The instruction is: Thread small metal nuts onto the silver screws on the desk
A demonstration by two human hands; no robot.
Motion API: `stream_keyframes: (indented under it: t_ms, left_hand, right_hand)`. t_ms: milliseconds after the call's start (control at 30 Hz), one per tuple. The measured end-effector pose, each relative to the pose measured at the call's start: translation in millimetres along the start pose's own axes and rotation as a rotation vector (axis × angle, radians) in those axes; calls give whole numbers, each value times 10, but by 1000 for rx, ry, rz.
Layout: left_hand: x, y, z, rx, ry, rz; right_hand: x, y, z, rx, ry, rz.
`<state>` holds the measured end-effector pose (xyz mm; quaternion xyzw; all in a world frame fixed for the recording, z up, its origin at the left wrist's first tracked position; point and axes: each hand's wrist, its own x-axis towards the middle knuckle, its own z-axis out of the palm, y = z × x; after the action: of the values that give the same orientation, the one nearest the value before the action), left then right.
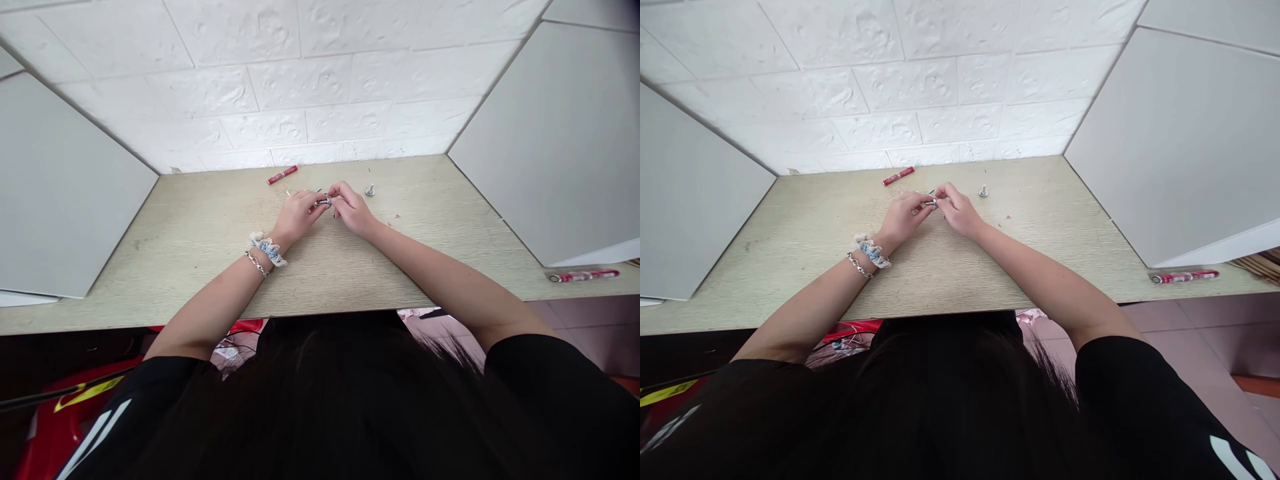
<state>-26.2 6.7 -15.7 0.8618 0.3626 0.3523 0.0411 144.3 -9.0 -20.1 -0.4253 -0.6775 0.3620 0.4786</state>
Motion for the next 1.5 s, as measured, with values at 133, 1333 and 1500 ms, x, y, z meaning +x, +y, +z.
stream_keyframes:
  t_ms: [133, 1333, 1500]
  left_hand:
    - [0, 5, 2, 7, 9, 6]
    - [16, 23, 10, -3, -40, -29]
    - [21, 29, 8, 7, -34, -27]
  right_hand:
    - [1, 3, -7, -31, 4, 46]
    - [9, -7, -23, 46, -53, 103]
    - [13, -7, -25, 38, -61, 104]
